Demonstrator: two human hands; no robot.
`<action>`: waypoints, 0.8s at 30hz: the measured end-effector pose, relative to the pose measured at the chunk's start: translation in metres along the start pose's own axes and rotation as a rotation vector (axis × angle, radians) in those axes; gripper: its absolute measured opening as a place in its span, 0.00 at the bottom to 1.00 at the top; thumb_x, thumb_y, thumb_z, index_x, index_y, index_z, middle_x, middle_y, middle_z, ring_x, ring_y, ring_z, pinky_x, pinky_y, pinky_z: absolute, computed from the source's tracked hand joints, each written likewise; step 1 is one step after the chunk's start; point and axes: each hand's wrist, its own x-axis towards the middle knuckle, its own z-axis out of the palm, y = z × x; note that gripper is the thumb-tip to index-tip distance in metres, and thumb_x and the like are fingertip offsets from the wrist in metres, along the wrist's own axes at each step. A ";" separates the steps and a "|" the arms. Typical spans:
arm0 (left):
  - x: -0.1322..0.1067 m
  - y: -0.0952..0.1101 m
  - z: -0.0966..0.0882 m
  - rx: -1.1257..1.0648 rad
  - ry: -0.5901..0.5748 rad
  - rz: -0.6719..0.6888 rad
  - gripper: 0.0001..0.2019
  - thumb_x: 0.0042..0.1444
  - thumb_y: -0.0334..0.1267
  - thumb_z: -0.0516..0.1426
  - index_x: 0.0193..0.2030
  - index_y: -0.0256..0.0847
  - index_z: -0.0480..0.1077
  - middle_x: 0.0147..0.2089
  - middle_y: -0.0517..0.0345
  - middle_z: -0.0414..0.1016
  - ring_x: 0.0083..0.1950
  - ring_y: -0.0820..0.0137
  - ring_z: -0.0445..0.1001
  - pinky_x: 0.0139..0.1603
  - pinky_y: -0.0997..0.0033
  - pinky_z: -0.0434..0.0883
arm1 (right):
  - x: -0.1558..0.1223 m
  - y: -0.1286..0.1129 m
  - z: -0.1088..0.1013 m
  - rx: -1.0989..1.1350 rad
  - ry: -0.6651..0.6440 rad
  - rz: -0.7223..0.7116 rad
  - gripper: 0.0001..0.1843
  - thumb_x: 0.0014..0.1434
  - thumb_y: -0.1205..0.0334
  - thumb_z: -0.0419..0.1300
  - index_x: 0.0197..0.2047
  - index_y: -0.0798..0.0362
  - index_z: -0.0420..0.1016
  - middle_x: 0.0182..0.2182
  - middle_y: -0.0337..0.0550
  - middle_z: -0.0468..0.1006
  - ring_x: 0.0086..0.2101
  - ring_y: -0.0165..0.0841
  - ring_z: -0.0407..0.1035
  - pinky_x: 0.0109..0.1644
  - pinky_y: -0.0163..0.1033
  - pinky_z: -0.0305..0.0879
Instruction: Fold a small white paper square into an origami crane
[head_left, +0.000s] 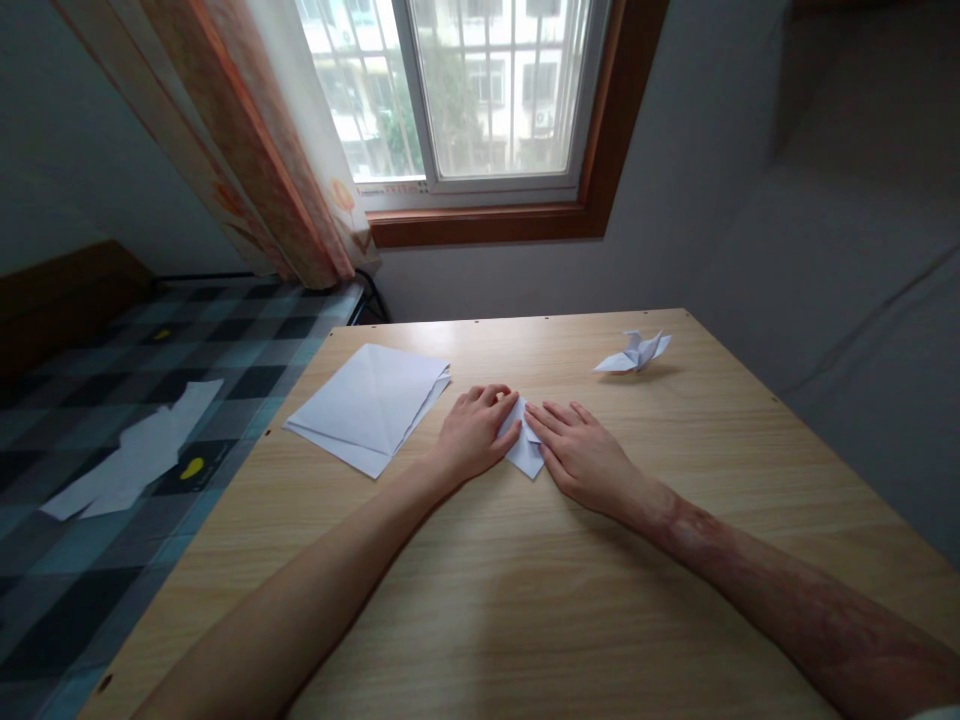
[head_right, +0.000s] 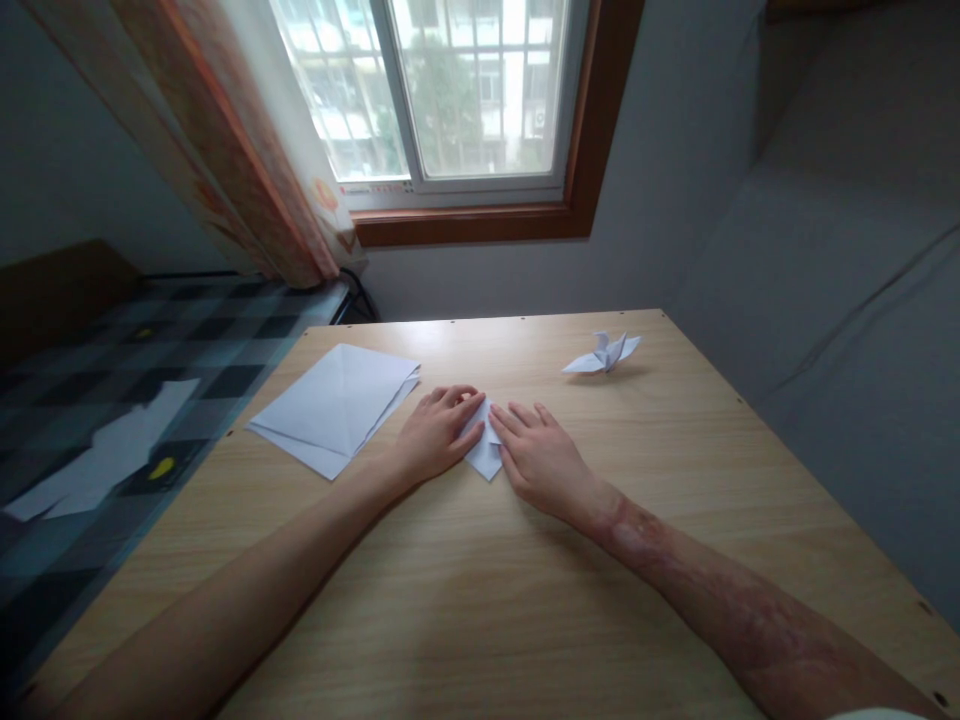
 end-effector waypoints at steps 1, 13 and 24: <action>0.000 0.000 -0.001 -0.013 0.013 0.001 0.19 0.73 0.45 0.58 0.66 0.44 0.75 0.66 0.47 0.77 0.65 0.53 0.74 0.70 0.47 0.73 | 0.000 0.000 0.000 -0.002 -0.001 -0.001 0.31 0.79 0.62 0.49 0.81 0.54 0.63 0.79 0.49 0.63 0.77 0.49 0.59 0.81 0.64 0.52; -0.001 -0.002 0.001 -0.053 0.057 0.006 0.16 0.72 0.44 0.59 0.63 0.48 0.78 0.62 0.50 0.79 0.61 0.55 0.76 0.68 0.47 0.74 | 0.001 0.008 -0.002 0.012 -0.023 -0.055 0.32 0.79 0.63 0.47 0.82 0.52 0.61 0.80 0.49 0.62 0.76 0.48 0.60 0.80 0.64 0.54; -0.001 -0.001 0.001 -0.059 0.051 0.002 0.16 0.72 0.44 0.59 0.63 0.49 0.79 0.62 0.50 0.79 0.62 0.55 0.76 0.68 0.47 0.74 | 0.001 0.008 -0.005 -0.020 -0.020 -0.076 0.32 0.77 0.64 0.49 0.81 0.52 0.64 0.79 0.50 0.64 0.75 0.48 0.61 0.80 0.65 0.53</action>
